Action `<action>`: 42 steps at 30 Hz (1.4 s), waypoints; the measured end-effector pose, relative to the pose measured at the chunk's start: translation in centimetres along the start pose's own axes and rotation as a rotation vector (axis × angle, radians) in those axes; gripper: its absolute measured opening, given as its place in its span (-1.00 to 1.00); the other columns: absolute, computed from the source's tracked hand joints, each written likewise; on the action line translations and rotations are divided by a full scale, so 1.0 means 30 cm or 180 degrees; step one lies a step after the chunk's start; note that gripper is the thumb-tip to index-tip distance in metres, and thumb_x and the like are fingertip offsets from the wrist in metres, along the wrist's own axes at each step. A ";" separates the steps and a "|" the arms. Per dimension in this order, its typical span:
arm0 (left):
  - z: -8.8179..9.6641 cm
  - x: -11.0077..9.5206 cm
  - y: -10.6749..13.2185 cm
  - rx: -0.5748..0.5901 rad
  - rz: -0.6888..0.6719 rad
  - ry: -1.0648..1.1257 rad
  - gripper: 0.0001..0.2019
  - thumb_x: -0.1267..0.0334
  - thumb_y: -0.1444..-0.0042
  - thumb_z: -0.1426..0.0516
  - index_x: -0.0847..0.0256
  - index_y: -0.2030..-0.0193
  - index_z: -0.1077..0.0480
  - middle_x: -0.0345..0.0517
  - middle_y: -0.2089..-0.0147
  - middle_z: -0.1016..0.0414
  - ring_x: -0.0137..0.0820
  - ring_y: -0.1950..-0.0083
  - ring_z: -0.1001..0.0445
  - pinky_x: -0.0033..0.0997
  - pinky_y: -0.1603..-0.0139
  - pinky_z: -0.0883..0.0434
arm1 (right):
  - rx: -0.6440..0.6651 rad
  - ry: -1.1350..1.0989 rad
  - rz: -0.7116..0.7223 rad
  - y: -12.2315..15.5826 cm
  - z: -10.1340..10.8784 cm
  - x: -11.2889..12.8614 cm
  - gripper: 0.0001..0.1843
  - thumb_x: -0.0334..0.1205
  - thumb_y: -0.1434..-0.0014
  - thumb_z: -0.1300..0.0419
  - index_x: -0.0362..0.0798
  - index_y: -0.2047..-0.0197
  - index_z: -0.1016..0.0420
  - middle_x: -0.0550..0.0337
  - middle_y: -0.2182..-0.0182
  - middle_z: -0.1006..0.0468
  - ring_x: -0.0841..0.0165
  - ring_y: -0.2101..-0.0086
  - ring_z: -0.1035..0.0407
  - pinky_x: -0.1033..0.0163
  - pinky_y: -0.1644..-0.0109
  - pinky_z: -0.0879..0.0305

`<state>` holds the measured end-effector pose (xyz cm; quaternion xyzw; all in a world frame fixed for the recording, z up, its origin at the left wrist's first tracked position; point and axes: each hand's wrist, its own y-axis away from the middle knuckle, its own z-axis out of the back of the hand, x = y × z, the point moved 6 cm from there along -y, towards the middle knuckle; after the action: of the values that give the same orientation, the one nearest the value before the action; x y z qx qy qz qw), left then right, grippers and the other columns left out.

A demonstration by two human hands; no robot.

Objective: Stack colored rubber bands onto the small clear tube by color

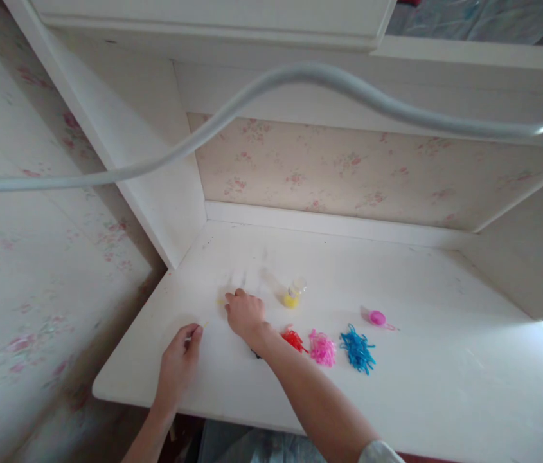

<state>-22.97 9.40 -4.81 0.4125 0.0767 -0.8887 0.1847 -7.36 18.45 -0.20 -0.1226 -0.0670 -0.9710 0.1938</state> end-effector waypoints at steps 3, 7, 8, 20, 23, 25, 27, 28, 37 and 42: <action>0.013 -0.012 0.020 -0.0100 0.0014 0.0127 -0.56 -0.15 -0.12 0.05 0.18 0.21 -0.39 -0.22 0.51 -0.42 -0.35 0.47 -0.42 -0.42 0.43 -0.32 | 0.0007 -0.0001 0.0021 -0.032 -0.019 0.017 -0.78 -0.26 -0.26 -0.02 0.01 0.13 -0.48 0.08 0.18 -0.50 0.28 0.25 -0.47 0.21 0.27 -0.37; 0.019 -0.015 0.017 -0.0082 0.0100 0.0359 -0.57 -0.16 -0.14 0.06 0.18 0.27 -0.36 -0.30 0.61 -0.30 -0.40 0.54 -0.34 -0.46 0.48 -0.27 | -0.0072 0.0008 0.0025 -0.041 -0.023 0.025 -0.75 -0.38 -0.25 0.01 -0.03 0.16 -0.48 0.08 0.20 -0.50 0.30 0.26 -0.48 0.24 0.28 -0.37; 0.020 -0.015 0.017 -0.0070 0.0112 0.0381 -0.57 -0.16 -0.14 0.06 0.18 0.29 -0.36 -0.30 0.61 -0.29 -0.41 0.54 -0.33 -0.47 0.48 -0.26 | -0.0099 0.0005 0.0022 -0.037 -0.020 0.026 -0.74 -0.40 -0.25 0.02 -0.04 0.15 -0.47 0.07 0.19 -0.50 0.31 0.26 -0.48 0.26 0.28 -0.37; 0.015 -0.024 0.040 -0.0088 0.0124 0.0584 -0.58 -0.10 -0.18 0.08 0.17 0.51 -0.22 -0.33 0.61 -0.18 -0.46 0.55 -0.23 -0.49 0.49 -0.17 | -0.1322 -0.0988 -0.0018 0.264 0.182 -0.062 -0.66 -0.11 -0.38 0.17 0.04 0.14 -0.40 0.22 0.27 -0.49 0.43 0.38 -0.43 0.37 0.34 -0.23; 0.010 -0.030 0.042 -0.0075 0.0094 0.0579 -0.60 -0.09 -0.17 0.06 0.16 0.50 -0.23 -0.32 0.61 -0.18 -0.46 0.55 -0.23 -0.49 0.51 -0.16 | -0.1898 -0.1291 -0.0380 0.338 0.266 -0.201 -0.64 -0.10 -0.37 0.17 0.00 0.14 -0.41 0.18 0.28 -0.48 0.42 0.35 -0.40 0.36 0.28 -0.23; 0.008 -0.031 0.046 -0.0090 0.0101 0.0529 -0.61 -0.09 -0.16 0.06 0.16 0.49 -0.24 -0.32 0.61 -0.19 -0.45 0.55 -0.23 -0.49 0.51 -0.16 | -0.2266 -0.1346 -0.0662 0.366 0.320 -0.307 -0.64 -0.09 -0.36 0.15 -0.02 0.16 -0.43 0.17 0.28 -0.48 0.40 0.32 -0.38 0.34 0.23 -0.22; 0.007 -0.032 0.050 -0.0123 0.0107 0.0497 -0.61 -0.09 -0.16 0.06 0.16 0.49 -0.25 -0.32 0.61 -0.20 -0.44 0.55 -0.24 -0.49 0.51 -0.16 | -0.2499 -0.1233 -0.0880 0.380 0.361 -0.395 -0.63 -0.06 -0.34 0.13 -0.03 0.18 -0.44 0.16 0.30 -0.48 0.40 0.35 -0.36 0.31 0.24 -0.20; 0.007 -0.032 0.052 -0.0128 0.0102 0.0494 -0.60 -0.09 -0.17 0.07 0.16 0.49 -0.24 -0.31 0.61 -0.20 -0.44 0.55 -0.24 -0.48 0.51 -0.16 | -0.2540 -0.1170 -0.0940 0.382 0.374 -0.426 -0.62 -0.05 -0.34 0.13 -0.03 0.19 -0.45 0.16 0.31 -0.48 0.40 0.37 -0.34 0.31 0.25 -0.19; -0.002 -0.036 0.057 -0.0147 -0.0002 0.0368 -0.59 -0.12 -0.16 0.08 0.17 0.42 -0.30 -0.29 0.58 -0.25 -0.42 0.52 -0.28 -0.47 0.50 -0.20 | -0.2109 -0.0900 -0.0798 0.356 0.358 -0.443 -0.62 -0.08 -0.34 0.14 -0.01 0.11 -0.46 0.15 0.26 -0.47 0.45 0.38 -0.37 0.36 0.27 -0.20; 0.010 -0.052 0.055 -0.0237 -0.0075 0.0175 -0.58 -0.13 -0.14 0.06 0.19 0.33 -0.37 -0.25 0.55 -0.34 -0.37 0.48 -0.35 -0.44 0.45 -0.25 | -0.2030 -0.0608 -0.0811 0.349 0.362 -0.435 -0.65 -0.12 -0.35 0.12 0.01 0.08 -0.46 0.15 0.25 -0.47 0.43 0.33 -0.39 0.37 0.29 -0.18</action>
<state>-21.61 8.22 -3.40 0.4287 0.1197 -0.8757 0.1872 10.74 15.50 7.66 -0.2579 0.2069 -0.9436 0.0160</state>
